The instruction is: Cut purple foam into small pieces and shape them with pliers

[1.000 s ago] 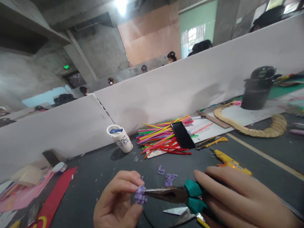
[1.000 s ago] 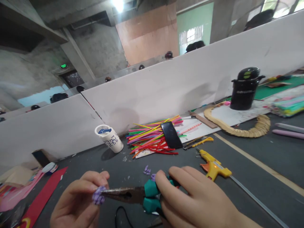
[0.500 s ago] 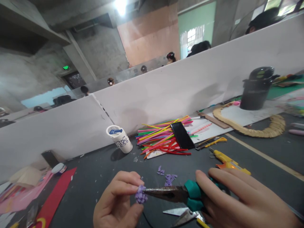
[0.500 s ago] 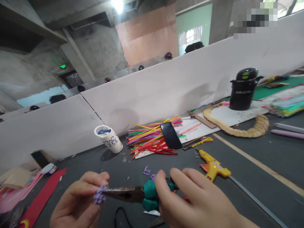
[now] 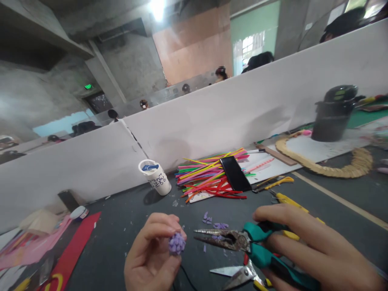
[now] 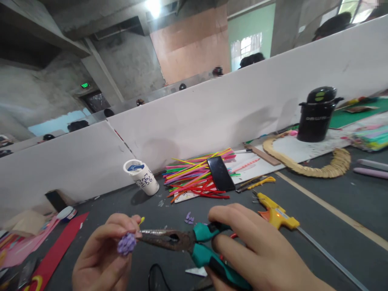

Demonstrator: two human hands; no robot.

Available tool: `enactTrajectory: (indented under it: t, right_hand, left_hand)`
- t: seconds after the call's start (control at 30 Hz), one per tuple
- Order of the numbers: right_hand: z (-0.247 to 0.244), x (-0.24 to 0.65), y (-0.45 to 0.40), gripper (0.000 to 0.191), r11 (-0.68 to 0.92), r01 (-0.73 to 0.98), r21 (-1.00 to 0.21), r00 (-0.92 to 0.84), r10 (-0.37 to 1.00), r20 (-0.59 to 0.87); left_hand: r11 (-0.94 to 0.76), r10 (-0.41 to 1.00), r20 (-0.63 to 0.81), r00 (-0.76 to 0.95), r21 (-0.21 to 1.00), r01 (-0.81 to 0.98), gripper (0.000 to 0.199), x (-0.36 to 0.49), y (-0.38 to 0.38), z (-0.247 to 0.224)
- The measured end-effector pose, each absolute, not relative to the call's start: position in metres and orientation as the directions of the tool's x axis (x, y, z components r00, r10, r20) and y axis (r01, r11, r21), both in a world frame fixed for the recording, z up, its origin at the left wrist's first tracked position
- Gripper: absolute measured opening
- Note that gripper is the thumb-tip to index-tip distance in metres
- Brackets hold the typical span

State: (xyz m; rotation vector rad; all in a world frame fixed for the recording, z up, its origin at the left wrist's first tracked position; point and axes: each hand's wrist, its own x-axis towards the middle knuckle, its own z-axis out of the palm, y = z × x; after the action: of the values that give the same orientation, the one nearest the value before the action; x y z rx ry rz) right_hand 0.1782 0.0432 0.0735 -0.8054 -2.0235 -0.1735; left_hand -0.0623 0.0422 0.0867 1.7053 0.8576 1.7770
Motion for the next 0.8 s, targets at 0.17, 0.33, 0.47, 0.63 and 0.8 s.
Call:
enactTrajectory:
  t: [0.17, 0.33, 0.47, 0.63, 0.8]
  right_hand:
    - [0.077, 0.173, 0.043, 0.015, 0.805, 0.547, -0.23, -0.358, 0.473, 0.805]
    - [0.076, 0.168, 0.044, 0.015, 0.808, 0.526, -0.264, -0.338, 0.484, 0.807]
    - [0.074, 0.166, 0.044, 0.017, 0.82, 0.507, -0.267, -0.325, 0.469, 0.821]
    - [0.074, 0.164, 0.043, 0.015, 0.817, 0.511, -0.267, -0.299, 0.461, 0.836]
    - [0.076, 0.163, 0.045, 0.014, 0.827, 0.5, -0.258, -0.305, 0.446, 0.841]
  left_hand:
    - [-0.707, 0.702, 0.711, -0.044, 0.703, 0.077, 0.018, -0.06, 0.044, 0.089]
    - [-0.717, 0.693, 0.72, -0.035, 0.694, 0.061, 0.024, -0.056, 0.044, 0.09]
    - [-0.706, 0.704, 0.708, -0.05, 0.706, 0.058, 0.024, -0.055, 0.043, 0.089]
    - [-0.731, 0.675, 0.736, -0.057, 0.677, 0.083, 0.024, -0.054, 0.042, 0.089]
    - [-0.743, 0.662, 0.748, -0.046, 0.663, 0.09, 0.023, -0.054, 0.042, 0.09]
